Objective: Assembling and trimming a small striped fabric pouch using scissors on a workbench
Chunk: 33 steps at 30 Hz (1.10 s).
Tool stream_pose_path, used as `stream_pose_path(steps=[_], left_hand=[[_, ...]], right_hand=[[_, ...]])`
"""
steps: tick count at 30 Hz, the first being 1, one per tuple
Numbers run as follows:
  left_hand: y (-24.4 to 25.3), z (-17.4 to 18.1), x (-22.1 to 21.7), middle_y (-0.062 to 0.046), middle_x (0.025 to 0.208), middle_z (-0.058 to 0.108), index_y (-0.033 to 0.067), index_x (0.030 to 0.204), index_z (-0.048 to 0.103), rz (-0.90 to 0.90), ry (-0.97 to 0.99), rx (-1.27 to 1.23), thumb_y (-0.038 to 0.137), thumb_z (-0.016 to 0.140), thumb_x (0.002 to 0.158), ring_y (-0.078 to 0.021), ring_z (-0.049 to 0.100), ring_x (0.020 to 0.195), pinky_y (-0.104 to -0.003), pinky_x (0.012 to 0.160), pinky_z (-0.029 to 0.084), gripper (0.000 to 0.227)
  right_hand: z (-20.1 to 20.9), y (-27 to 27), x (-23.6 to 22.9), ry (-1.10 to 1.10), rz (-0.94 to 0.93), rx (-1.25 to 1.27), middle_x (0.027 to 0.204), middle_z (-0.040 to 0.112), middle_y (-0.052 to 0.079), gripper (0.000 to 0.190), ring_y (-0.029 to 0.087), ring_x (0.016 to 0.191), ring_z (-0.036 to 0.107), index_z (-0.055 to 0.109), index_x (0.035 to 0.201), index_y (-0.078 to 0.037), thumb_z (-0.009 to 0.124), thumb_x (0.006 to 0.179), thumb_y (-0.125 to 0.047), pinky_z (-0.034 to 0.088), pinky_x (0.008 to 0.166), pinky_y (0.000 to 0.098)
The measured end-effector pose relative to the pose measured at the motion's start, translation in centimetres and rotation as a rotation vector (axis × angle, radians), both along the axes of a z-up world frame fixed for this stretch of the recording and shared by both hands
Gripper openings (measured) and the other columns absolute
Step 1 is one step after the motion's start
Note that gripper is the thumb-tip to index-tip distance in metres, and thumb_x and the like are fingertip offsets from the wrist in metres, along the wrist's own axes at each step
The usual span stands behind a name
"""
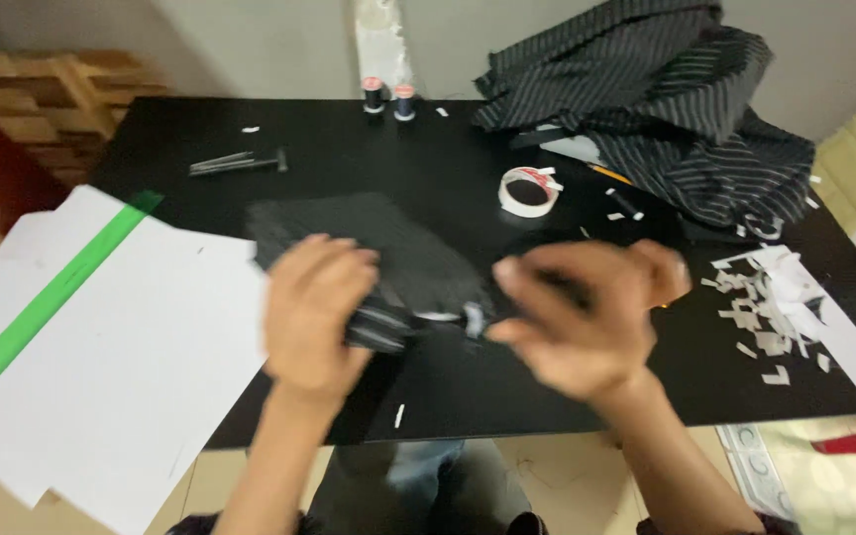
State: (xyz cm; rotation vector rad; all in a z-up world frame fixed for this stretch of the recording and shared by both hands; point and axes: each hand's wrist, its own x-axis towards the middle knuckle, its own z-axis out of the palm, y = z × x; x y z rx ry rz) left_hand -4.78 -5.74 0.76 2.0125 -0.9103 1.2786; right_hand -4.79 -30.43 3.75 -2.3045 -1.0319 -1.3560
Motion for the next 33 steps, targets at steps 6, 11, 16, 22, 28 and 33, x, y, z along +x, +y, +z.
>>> stream_pose_path(steps=[6,11,16,22,28,33], left_hand=[[2.6,-1.2,1.1,-0.023,0.102,0.063,-0.0077,0.099,0.055,0.168,-0.031,-0.183,-0.004,0.046,0.087,-0.0408,0.060,0.099,-0.053,0.099,0.046,0.016],[1.2,-4.0,3.6,-0.024,0.098,0.064,-0.0102,0.098,0.055,0.212,-0.107,-0.215,-0.023,0.051,0.090,-0.0398,0.058,0.096,-0.053,0.093,0.051,0.016],[-0.4,-7.1,6.1,-0.021,0.102,0.064,-0.0070,0.101,0.054,0.128,-0.005,-0.206,-0.012,0.050,0.091,-0.0391,0.056,0.104,-0.055,0.102,0.045,0.012],[-1.1,-9.4,8.6,-0.017,0.083,0.070,-0.0049,0.084,0.068,0.154,-0.286,-0.085,-0.010,0.062,0.094,-0.0423,0.064,0.079,-0.057,0.088,0.052,0.012],[-1.6,-8.8,7.8,-0.012,0.102,0.069,0.0008,0.094,0.067,0.146,-0.044,0.077,0.001,0.055,0.093,-0.0377,0.062,0.099,-0.053,0.098,0.045,0.011],[-2.6,-8.7,8.0,-0.012,0.111,0.065,0.0002,0.099,0.061,0.140,0.084,0.228,-0.007,0.059,0.074,-0.0330,0.060,0.106,-0.050,0.105,0.038,0.026]], right_hand=[[-3.5,-11.5,2.0,0.096,-0.400,0.425,0.106,0.063,0.016,0.019,0.027,0.097,0.058,0.068,0.113,0.003,0.053,0.102,0.001,0.036,0.092,0.0399],[-9.9,-17.5,2.5,0.378,-0.419,0.532,0.103,0.066,0.013,0.022,0.022,0.093,0.061,0.066,0.106,0.002,0.051,0.093,0.011,0.046,0.087,0.0323],[-13.4,-19.0,2.3,0.737,-0.516,0.179,0.101,0.058,-0.005,0.011,0.015,0.097,0.055,0.073,0.091,-0.026,0.068,0.084,-0.022,0.026,0.095,0.0470],[-14.2,-19.0,4.3,0.745,-0.508,-0.037,0.111,0.051,-0.001,0.014,0.023,0.106,0.051,0.065,0.090,-0.023,0.064,0.084,-0.036,0.026,0.100,0.0404],[-13.9,-17.7,5.9,0.437,-0.567,-0.545,0.111,0.050,0.010,0.019,0.027,0.110,0.049,0.055,0.084,-0.013,0.051,0.091,-0.031,0.028,0.103,0.0467],[-12.7,-17.4,3.8,0.413,-0.563,-0.676,0.125,0.050,0.014,0.018,0.030,0.125,0.044,0.058,0.082,-0.010,0.052,0.085,-0.027,0.031,0.105,0.0489]])
